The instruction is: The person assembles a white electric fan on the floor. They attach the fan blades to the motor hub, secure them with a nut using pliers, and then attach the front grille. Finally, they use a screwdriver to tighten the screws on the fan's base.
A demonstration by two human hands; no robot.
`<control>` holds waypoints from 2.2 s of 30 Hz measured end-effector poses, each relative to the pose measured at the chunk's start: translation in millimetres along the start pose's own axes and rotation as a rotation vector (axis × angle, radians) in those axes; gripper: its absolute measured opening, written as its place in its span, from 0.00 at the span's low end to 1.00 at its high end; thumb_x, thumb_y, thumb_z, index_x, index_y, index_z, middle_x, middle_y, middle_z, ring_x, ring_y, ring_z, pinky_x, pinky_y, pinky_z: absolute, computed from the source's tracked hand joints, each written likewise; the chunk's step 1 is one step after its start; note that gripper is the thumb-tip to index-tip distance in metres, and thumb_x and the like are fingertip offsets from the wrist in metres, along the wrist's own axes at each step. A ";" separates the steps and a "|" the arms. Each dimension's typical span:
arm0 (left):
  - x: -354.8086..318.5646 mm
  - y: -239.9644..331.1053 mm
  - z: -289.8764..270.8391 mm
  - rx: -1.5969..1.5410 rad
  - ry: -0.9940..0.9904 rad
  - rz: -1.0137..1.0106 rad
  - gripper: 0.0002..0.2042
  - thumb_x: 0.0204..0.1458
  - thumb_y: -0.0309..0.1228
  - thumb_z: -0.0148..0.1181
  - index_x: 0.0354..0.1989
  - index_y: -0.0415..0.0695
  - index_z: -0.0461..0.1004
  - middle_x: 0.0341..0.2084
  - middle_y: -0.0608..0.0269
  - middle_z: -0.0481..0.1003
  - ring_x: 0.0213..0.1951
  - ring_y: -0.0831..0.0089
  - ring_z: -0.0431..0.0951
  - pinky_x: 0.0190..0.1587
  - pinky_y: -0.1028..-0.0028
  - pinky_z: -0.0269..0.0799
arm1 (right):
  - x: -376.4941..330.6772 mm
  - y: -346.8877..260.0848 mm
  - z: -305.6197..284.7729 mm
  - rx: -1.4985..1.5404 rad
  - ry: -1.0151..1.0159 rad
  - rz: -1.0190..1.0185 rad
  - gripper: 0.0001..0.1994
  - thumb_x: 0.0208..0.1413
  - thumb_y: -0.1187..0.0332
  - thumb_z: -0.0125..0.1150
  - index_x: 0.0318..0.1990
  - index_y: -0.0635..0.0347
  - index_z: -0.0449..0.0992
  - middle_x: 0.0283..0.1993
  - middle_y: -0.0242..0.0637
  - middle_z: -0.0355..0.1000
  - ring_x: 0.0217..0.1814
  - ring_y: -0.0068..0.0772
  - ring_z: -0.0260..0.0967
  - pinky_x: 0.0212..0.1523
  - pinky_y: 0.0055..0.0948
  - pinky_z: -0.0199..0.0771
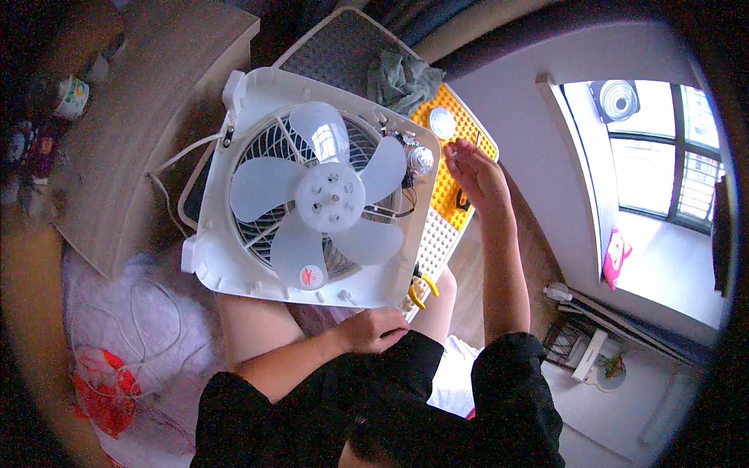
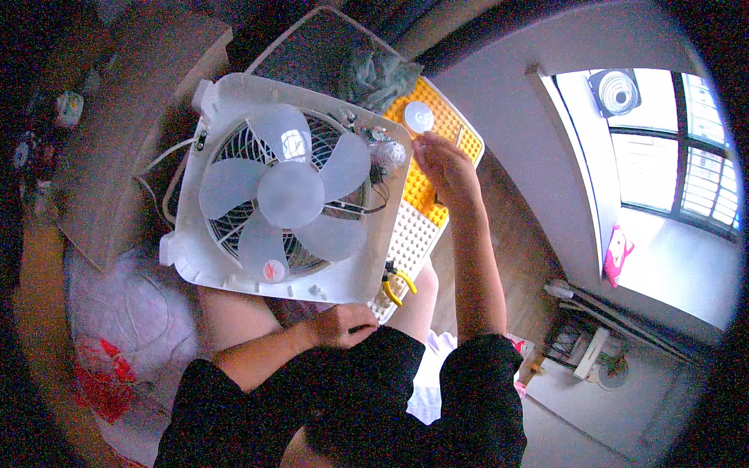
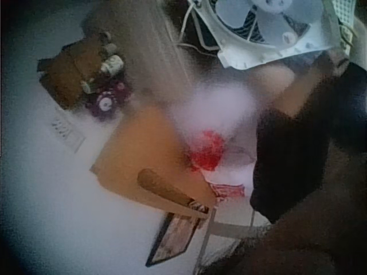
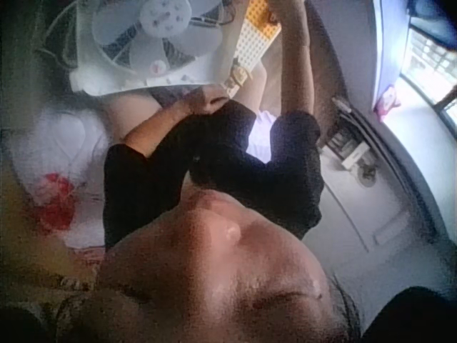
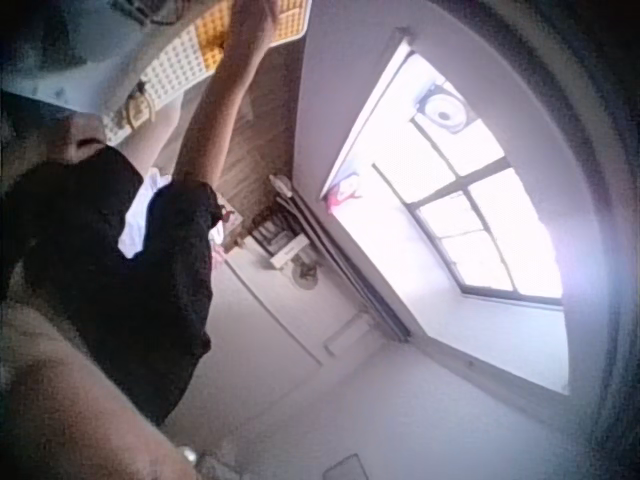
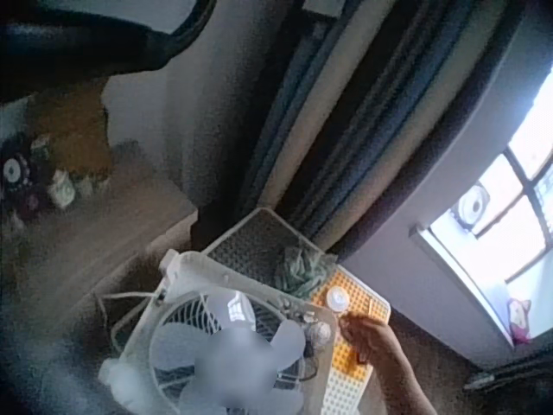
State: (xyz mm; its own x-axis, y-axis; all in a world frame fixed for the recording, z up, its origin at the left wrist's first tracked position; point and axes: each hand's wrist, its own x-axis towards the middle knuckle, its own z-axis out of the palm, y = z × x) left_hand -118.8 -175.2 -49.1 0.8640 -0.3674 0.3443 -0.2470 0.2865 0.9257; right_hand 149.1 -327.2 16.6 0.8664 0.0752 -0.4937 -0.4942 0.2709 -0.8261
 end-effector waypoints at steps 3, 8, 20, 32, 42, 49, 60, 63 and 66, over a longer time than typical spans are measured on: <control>1.5 5.9 -1.7 0.000 0.001 -0.020 0.05 0.41 0.20 0.59 0.27 0.38 0.70 0.23 0.56 0.71 0.29 0.60 0.74 0.33 0.68 0.71 | -63.8 -8.4 45.2 0.007 -0.152 0.165 0.14 0.49 0.85 0.46 0.46 0.73 0.66 0.48 0.50 0.65 0.54 0.42 0.63 0.58 0.30 0.63; 10.9 47.2 -18.0 -0.131 0.038 -0.139 0.07 0.43 0.21 0.59 0.31 0.39 0.69 0.27 0.55 0.72 0.34 0.59 0.74 0.37 0.69 0.69 | -122.4 4.2 86.5 -0.123 -0.254 0.123 0.15 0.49 0.84 0.52 0.46 0.69 0.68 0.49 0.48 0.67 0.53 0.42 0.66 0.55 0.33 0.66; 74.7 110.1 -92.3 0.334 0.675 0.028 0.13 0.42 0.17 0.56 0.38 0.41 0.69 0.34 0.55 0.70 0.36 0.61 0.73 0.41 0.70 0.69 | -168.9 12.2 123.3 -0.604 -0.361 -0.309 0.12 0.49 0.82 0.55 0.42 0.69 0.65 0.43 0.42 0.69 0.47 0.30 0.68 0.49 0.28 0.68; 44.4 68.6 -90.6 0.431 0.871 -0.006 0.13 0.41 0.16 0.60 0.37 0.40 0.70 0.32 0.55 0.73 0.37 0.59 0.74 0.38 0.69 0.71 | -149.5 44.6 125.8 -0.769 -0.162 -0.191 0.09 0.49 0.78 0.59 0.39 0.67 0.71 0.38 0.37 0.72 0.39 0.24 0.70 0.43 0.22 0.69; 47.7 75.9 -124.8 0.726 0.851 -0.293 0.16 0.37 0.22 0.60 0.38 0.44 0.71 0.42 0.59 0.68 0.47 0.59 0.66 0.51 0.62 0.57 | -103.8 44.0 155.8 -1.435 -0.356 -0.539 0.10 0.46 0.78 0.60 0.38 0.63 0.72 0.35 0.41 0.73 0.36 0.33 0.73 0.36 0.28 0.73; 45.3 73.2 -133.8 0.705 0.839 -0.398 0.15 0.39 0.25 0.60 0.39 0.44 0.70 0.41 0.57 0.68 0.47 0.57 0.66 0.51 0.61 0.57 | -95.1 44.2 159.3 -1.547 -0.446 -0.683 0.08 0.46 0.77 0.58 0.37 0.63 0.71 0.35 0.44 0.70 0.36 0.42 0.71 0.35 0.32 0.72; 50.4 67.6 -131.1 0.597 0.786 -0.407 0.14 0.41 0.25 0.60 0.40 0.44 0.71 0.34 0.56 0.69 0.37 0.57 0.69 0.42 0.62 0.63 | -82.6 33.2 157.4 -1.634 -0.678 -0.765 0.09 0.46 0.76 0.61 0.36 0.63 0.72 0.35 0.42 0.71 0.34 0.36 0.73 0.32 0.29 0.75; 55.9 62.1 -132.0 0.710 0.766 -0.307 0.15 0.42 0.23 0.59 0.41 0.43 0.71 0.28 0.59 0.67 0.32 0.61 0.69 0.34 0.63 0.60 | -82.0 30.3 160.3 -1.645 -0.741 -0.702 0.09 0.48 0.76 0.59 0.37 0.64 0.71 0.33 0.43 0.70 0.33 0.38 0.72 0.32 0.31 0.73; 59.4 59.6 -132.1 0.742 0.763 -0.332 0.15 0.42 0.23 0.59 0.41 0.45 0.73 0.25 0.59 0.65 0.28 0.62 0.69 0.29 0.64 0.61 | -76.8 28.5 158.1 -1.644 -0.815 -0.752 0.09 0.48 0.77 0.58 0.38 0.64 0.69 0.33 0.43 0.70 0.34 0.40 0.71 0.32 0.32 0.72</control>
State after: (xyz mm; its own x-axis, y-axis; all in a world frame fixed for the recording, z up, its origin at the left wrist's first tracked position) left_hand -24.2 -63.0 5.8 0.9159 0.3854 0.1118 0.0656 -0.4186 0.9058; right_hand 79.8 -173.5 74.0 0.4815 0.8612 -0.1626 0.7567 -0.5021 -0.4186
